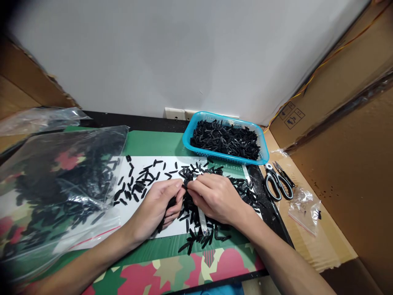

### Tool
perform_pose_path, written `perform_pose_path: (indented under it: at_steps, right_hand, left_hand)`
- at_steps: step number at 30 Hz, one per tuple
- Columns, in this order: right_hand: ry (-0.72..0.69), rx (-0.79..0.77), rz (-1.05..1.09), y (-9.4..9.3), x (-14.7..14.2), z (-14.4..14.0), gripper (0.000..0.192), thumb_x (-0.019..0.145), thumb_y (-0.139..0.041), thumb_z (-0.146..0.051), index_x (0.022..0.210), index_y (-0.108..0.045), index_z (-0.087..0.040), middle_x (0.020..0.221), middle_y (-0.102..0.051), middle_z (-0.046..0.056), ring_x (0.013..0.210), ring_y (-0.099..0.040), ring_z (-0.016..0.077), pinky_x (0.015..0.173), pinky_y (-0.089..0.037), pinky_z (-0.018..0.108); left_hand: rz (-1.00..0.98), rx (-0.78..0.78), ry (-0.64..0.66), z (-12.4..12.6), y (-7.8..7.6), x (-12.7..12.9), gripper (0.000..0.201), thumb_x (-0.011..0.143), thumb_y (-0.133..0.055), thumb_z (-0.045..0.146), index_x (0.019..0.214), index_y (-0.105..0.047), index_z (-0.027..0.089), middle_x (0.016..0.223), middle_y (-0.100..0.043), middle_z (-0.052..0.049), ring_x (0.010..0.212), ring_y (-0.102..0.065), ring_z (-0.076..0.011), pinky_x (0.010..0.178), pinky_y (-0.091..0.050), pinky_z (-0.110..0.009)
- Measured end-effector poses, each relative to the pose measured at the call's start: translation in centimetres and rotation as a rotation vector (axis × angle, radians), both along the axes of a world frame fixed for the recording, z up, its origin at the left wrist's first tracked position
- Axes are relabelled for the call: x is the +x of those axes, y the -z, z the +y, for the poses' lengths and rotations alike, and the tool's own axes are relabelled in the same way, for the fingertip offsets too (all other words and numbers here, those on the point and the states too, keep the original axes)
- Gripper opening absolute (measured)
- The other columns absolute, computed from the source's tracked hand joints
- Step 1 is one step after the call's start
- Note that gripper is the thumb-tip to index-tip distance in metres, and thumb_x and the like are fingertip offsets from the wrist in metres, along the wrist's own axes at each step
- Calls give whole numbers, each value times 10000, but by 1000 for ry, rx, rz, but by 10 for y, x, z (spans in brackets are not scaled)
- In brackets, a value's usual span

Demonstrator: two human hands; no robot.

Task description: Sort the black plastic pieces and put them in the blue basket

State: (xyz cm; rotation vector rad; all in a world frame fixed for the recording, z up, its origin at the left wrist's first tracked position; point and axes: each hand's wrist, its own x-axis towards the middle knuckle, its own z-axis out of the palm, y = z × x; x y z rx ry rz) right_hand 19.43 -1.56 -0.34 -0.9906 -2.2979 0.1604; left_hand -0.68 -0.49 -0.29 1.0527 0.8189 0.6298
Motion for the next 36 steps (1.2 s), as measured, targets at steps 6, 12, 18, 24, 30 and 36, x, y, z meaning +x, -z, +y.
perform_pose_path:
  at_steps: [6, 12, 18, 24, 30, 36]
  right_hand:
    - [-9, 210, -194, -2, 2, 2, 234, 1080, -478, -164, 919, -645, -189, 731, -613, 25, 661, -482, 180, 628, -360, 339]
    - [-57, 259, -152, 1, 2, 1, 247, 1035, -534, -127, 816, -598, -220, 674, -561, 0, 623, -463, 174, 597, -310, 354]
    - [39, 208, -26, 1, 2, 0, 233, 994, -561, -106, 801, -634, -217, 641, -570, -3, 598, -467, 158, 592, -357, 329]
    - [105, -80, 350, -11, -1, -6, 140, 1004, -582, -160, 921, -685, -205, 722, -637, 15, 608, -561, 145, 568, -443, 289]
    - [71, -156, 377, -9, -3, -8, 109, 1016, -605, -199, 954, -695, -203, 777, -690, 34, 665, -619, 160, 611, -492, 298]
    - [60, -95, 331, -6, -2, -8, 108, 1031, -597, -191, 980, -693, -197, 811, -710, 53, 687, -636, 163, 624, -501, 294]
  left_hand:
    - [171, 217, -4, 1, 0, -2, 496, 1008, -577, 523, 675, -368, 220, 531, -354, 77, 446, -312, -69, 425, -227, -194]
    - [260, 314, 39, 0, -2, -2, 483, 1004, -580, 480, 652, -384, 215, 550, -360, 64, 497, -317, -86, 464, -240, -216]
    - [85, 165, 29, -1, -2, 0, 500, 995, -595, 553, 678, -397, 222, 506, -359, 86, 412, -280, -57, 400, -212, -190]
    - [-27, 89, -10, -1, -3, -4, 445, 1038, -540, 559, 771, -484, 207, 512, -378, 92, 406, -306, -51, 401, -249, -159]
    - [-49, 121, -4, -3, -5, -4, 441, 1047, -519, 559, 783, -496, 206, 509, -381, 90, 407, -309, -57, 405, -264, -173]
    - [63, 262, -8, -5, -7, -4, 463, 1055, -504, 562, 756, -472, 209, 531, -395, 81, 453, -337, -66, 446, -271, -208]
